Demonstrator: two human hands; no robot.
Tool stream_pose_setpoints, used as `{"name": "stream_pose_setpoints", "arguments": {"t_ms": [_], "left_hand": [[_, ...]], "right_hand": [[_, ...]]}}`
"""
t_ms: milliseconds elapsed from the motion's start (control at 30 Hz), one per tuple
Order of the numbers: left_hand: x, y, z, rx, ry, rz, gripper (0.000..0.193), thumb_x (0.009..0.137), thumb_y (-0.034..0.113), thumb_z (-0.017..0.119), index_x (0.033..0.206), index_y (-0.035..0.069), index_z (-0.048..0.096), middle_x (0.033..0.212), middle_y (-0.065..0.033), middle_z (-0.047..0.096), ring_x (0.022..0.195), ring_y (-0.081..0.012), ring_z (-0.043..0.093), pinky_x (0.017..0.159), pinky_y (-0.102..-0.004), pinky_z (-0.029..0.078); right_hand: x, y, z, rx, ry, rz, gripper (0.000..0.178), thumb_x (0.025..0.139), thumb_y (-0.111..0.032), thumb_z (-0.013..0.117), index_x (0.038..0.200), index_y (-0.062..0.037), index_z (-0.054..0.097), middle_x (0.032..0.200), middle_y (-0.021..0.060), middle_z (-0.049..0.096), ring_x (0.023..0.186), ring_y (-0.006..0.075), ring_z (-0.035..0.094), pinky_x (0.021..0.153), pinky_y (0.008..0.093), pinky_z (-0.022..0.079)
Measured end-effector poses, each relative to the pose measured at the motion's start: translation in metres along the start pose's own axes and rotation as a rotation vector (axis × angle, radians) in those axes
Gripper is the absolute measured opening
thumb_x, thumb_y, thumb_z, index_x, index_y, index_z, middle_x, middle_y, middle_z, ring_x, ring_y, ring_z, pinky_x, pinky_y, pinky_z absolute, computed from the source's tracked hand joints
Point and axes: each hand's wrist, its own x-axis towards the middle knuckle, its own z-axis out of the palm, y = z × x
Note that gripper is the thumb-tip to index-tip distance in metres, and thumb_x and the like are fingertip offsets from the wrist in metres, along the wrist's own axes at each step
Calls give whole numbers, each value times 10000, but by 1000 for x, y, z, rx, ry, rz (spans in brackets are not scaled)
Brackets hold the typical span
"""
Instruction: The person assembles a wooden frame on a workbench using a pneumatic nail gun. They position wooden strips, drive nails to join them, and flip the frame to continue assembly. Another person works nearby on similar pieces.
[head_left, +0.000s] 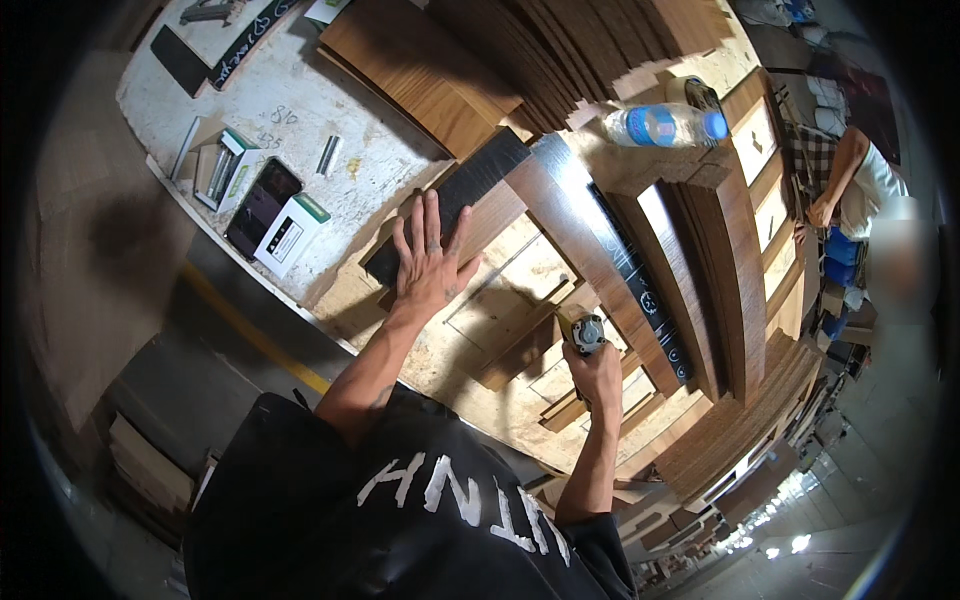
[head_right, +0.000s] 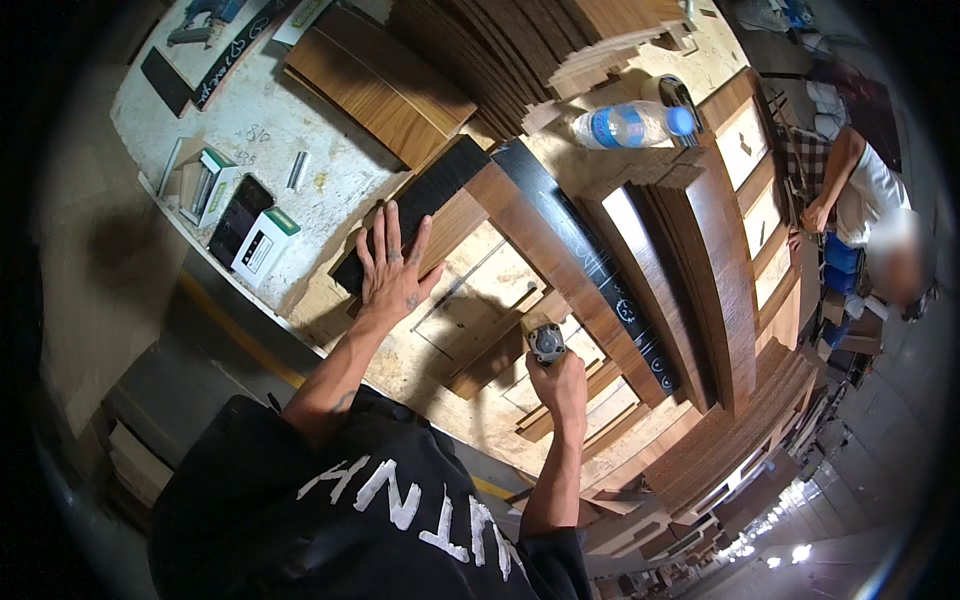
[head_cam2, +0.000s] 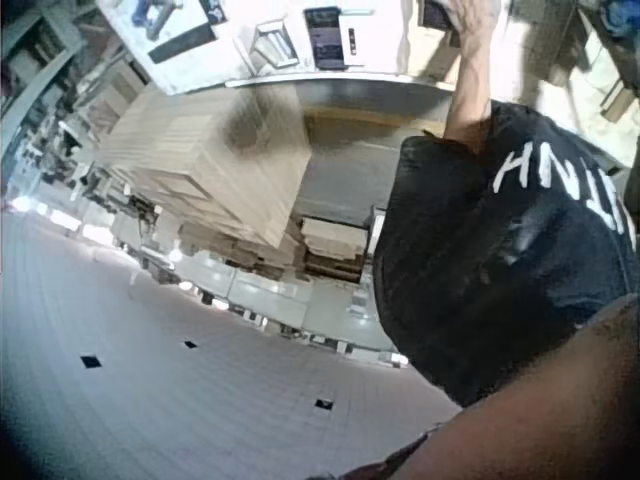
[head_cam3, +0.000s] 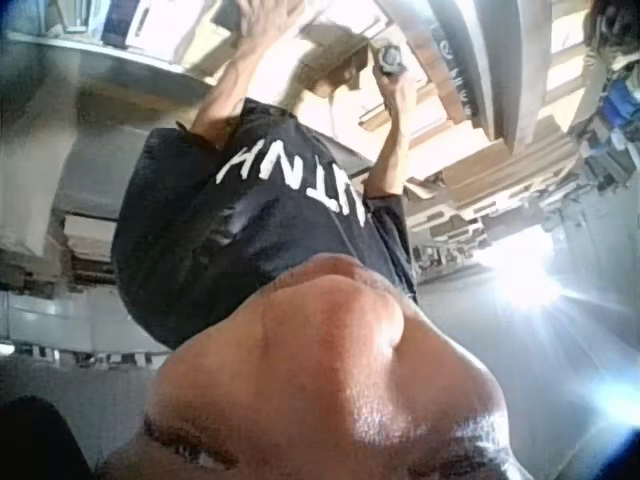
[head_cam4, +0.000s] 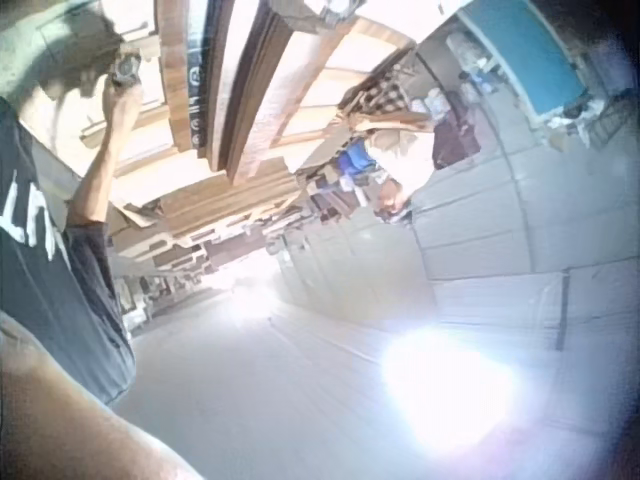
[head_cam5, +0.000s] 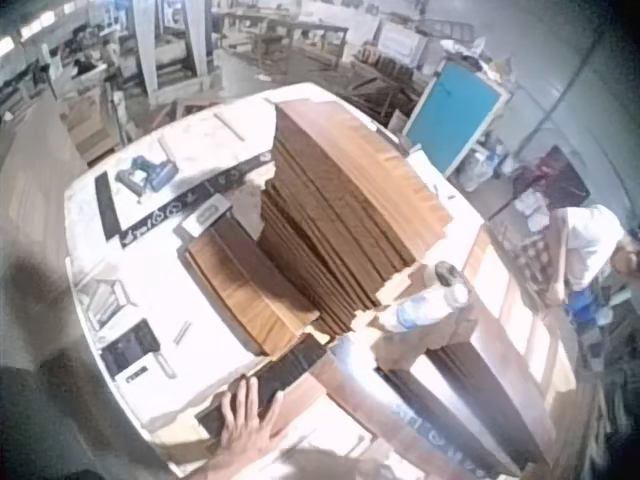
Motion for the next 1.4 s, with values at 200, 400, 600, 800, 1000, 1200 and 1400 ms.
{"name": "stream_pose_setpoints", "arguments": {"t_ms": [200, 400, 600, 800, 1000, 1200, 1400], "left_hand": [[3, 2, -8, 104, -134, -81, 890, 917, 572, 650, 1642, 272, 229, 1638, -381, 55, 1496, -527, 157, 1133, -670, 155], [16, 7, -5, 32, -3, -123, 846, 878, 589, 662, 1562, 170, 392, 1579, -391, 190, 1437, -520, 243, 1102, -662, 200], [24, 9, -7, 64, 48, -124, 902, 876, 614, 655, 1509, 22, 406, 1533, -376, 276, 1380, -509, 320, 1089, -663, 230], [24, 9, -5, 83, 63, -116, 892, 879, 626, 654, 1490, 18, 422, 1526, -366, 295, 1375, -496, 332, 1083, -661, 240], [22, 9, 0, 91, 79, -123, 899, 859, 653, 660, 1481, 42, 440, 1535, -361, 294, 1386, -497, 333, 1090, -655, 237], [20, 10, 0, 104, 67, -137, 895, 863, 667, 648, 1479, 48, 450, 1543, -363, 289, 1390, -496, 331, 1094, -656, 235], [20, 9, 1, 104, 68, -131, 898, 864, 667, 644, 1484, 47, 450, 1543, -358, 290, 1378, -494, 341, 1085, -655, 246]], "right_hand": [[38, -82, -15, 191, 11, -221, 314, 835, -172, 778, 1077, 25, 738, 934, 232, 755, 878, 328, 758, 775, 413, 587], [73, -117, -11, 75, 3, -290, 349, 843, -192, 775, 1109, 28, 727, 969, 218, 762, 858, 336, 749, 792, 420, 589], [83, -133, -12, 140, -63, -217, 383, 887, -273, 765, 1102, 42, 731, 993, 212, 766, 883, 309, 754, 808, 418, 596], [85, -121, -8, 18, -26, -301, 354, 863, -266, 790, 1082, 8, 750, 965, 193, 765, 845, 316, 724, 800, 424, 581], [85, -101, -1, -120, -26, -320, 328, 856, -282, 794, 1052, -21, 772, 968, 191, 761, 848, 310, 702, 786, 446, 573], [96, -76, 7, -139, -177, -193, 844, 743, -495, 888, 1365, 4, 613, 1091, 214, 682, 950, 272, 540, 848, 435, 537], [89, -101, 2, -110, -14, -273, 393, 868, -329, 782, 1055, 14, 752, 965, 217, 740, 869, 310, 701, 794, 444, 598]]}}
